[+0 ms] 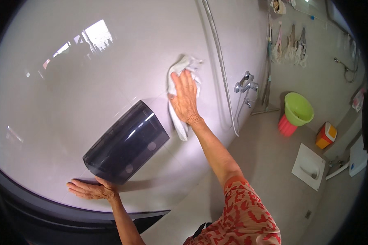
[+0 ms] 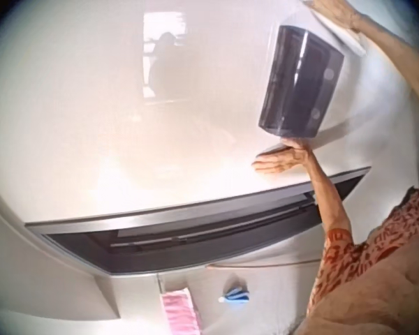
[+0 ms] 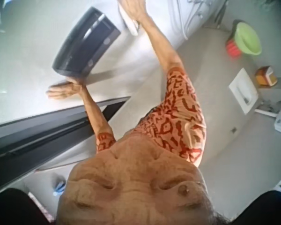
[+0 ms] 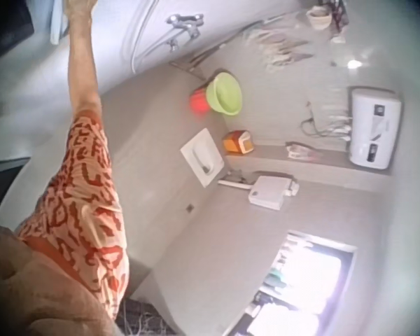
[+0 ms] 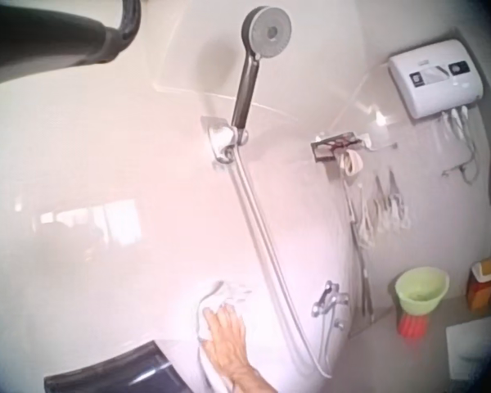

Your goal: The person wipes the white tiled walls of a bathroom using a white cloth. They clean the wall surface around a soap dispenser and a shower fixture, moving the cloth in circular and sweeping motions. The person also wipes the shower hose and the faucet handles.

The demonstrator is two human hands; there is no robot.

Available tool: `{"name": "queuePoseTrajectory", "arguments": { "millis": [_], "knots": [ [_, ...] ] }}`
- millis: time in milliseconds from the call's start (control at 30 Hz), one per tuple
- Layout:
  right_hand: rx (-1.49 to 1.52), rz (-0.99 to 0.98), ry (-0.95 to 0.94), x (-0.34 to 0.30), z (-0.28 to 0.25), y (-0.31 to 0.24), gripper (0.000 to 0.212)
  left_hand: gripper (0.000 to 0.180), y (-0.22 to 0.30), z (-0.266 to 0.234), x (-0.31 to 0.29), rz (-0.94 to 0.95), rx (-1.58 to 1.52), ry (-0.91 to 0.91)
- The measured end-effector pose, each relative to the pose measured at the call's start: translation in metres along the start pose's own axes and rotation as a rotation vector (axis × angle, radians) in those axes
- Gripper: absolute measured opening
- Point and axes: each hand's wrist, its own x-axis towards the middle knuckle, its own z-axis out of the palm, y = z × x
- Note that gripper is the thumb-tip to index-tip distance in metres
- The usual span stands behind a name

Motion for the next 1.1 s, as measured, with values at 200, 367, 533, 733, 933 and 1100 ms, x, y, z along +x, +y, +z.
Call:
{"name": "queuePoseTrajectory", "arguments": {
  "millis": [200,367,533,733,933,1100],
  "knots": [
    [0.101,0.285,0.187,-0.015,0.009,0.063,0.061,0.075,0.002,0.001,0.001,0.007,0.064,0.003],
    [0.181,0.654,0.281,-0.089,0.037,0.148,0.06,0.08,-0.008,0.001,0.0,0.03,0.078,0.019],
    [0.319,0.914,0.399,-0.194,0.067,0.218,0.064,0.079,0.0,0.009,-0.001,0.044,0.06,0.014],
    [0.495,0.91,0.302,-0.136,0.062,0.106,0.067,0.073,-0.004,-0.002,0.002,0.05,0.128,0.018],
    [0.285,0.435,0.027,-0.093,0.025,-0.004,0.066,0.073,-0.005,0.005,-0.002,0.0,0.075,0.008],
    [0.051,-0.009,-0.234,-0.121,0.028,-0.009,0.067,0.073,-0.003,0.006,-0.003,-0.011,0.053,0.014]
  ]
}}
